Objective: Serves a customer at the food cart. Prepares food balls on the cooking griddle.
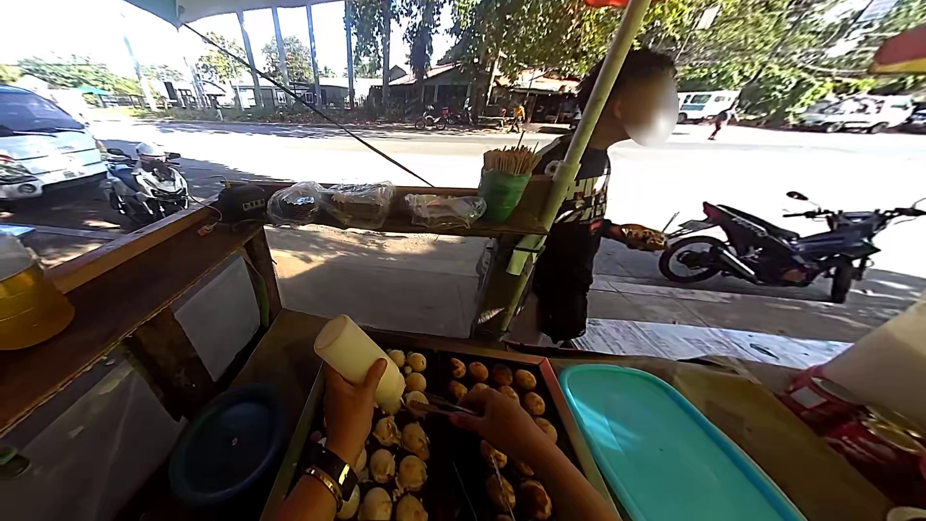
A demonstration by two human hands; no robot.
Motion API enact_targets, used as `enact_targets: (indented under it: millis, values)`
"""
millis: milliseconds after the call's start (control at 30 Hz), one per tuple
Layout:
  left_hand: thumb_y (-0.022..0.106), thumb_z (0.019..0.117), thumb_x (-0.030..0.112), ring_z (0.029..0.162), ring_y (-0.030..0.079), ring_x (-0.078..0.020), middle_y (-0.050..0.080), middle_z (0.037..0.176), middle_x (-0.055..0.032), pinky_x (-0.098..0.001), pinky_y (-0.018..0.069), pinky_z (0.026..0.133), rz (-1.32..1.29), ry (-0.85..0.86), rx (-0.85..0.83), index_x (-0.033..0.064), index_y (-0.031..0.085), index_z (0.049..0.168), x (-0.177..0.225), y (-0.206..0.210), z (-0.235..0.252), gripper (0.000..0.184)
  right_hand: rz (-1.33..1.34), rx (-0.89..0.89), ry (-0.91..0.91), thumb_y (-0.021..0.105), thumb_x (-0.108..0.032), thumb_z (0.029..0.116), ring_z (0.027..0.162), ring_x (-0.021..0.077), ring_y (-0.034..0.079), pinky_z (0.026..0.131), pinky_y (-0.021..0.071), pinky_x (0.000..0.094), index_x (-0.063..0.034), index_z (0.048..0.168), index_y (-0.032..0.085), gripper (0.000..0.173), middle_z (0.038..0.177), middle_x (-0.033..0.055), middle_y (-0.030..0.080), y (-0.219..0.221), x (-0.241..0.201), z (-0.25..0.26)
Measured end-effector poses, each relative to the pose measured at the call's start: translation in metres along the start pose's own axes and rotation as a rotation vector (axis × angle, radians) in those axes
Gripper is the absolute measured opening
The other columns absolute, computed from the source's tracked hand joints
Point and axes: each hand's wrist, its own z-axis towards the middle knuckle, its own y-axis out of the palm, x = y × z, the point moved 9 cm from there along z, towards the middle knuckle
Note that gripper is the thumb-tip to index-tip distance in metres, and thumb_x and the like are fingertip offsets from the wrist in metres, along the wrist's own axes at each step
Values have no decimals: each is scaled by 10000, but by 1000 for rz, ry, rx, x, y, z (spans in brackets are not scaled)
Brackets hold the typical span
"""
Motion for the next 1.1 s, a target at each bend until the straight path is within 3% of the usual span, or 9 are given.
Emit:
enact_targets:
  millis: [100,233,367,500,700,933,1033,1100]
  values:
    - [879,808,301,1138,654,-227,616,1274,-189,-403,561,972,-22,-8,4,-2,359,1474,-1,-6,-6,898,-180,21,29,656,-518,971,1086,311,651,956,497,563,-165,1323,682,499,1204,127,687,4,-14,-10]
    - [889,783,350,1146,652,-204,626,1266,-169,-379,557,984,19,8,-15,-4,358,1474,-3,-6,-18,941,-195,13,-21,599,-629,956,988,280,684,896,526,552,-177,1218,726,538,1055,92,729,-6,-21,-26]
    - [890,748,435,1150,650,-214,623,1277,-178,-398,551,987,114,59,-42,-25,362,1473,-10,1,-27,1008,-301,-111,-40,638,-658,913,1063,313,689,923,513,603,-199,1220,733,560,1115,99,741,4,-24,-36]
    - [899,741,430,1179,638,-211,606,1312,-187,-383,540,1009,117,38,-71,-22,332,1496,-13,1,-37,1046,-258,-98,-55,658,-676,893,928,277,678,871,515,575,-193,1177,752,568,978,78,732,-21,-24,-48]
    - [903,751,389,1178,639,-200,609,1301,-175,-363,550,999,32,7,-86,-9,331,1492,-10,2,-43,1017,-199,-211,9,577,-628,974,1081,314,667,957,491,601,-118,1165,739,568,1117,136,714,1,-19,-38]
    - [879,801,320,1143,655,-190,624,1275,-161,-361,566,969,-21,-9,-1,-1,354,1478,-4,-21,-42,914,39,-97,-73,608,-575,980,935,219,672,878,519,513,-123,1096,757,490,979,75,721,-1,-3,-33]
    - [866,819,277,1116,668,-193,628,1260,-163,-366,583,943,-76,-14,28,4,365,1469,-6,-31,-38,865,79,-63,-67,623,-589,963,948,223,676,892,517,528,-142,1092,764,487,984,68,728,11,1,-28]
    - [859,833,269,1115,668,-210,616,1267,-170,-384,596,922,-125,-39,44,16,345,1477,-11,-37,-37,862,-1,-42,-44,640,-570,960,1006,254,686,926,514,561,-172,1158,756,459,1057,77,741,18,-2,-28]
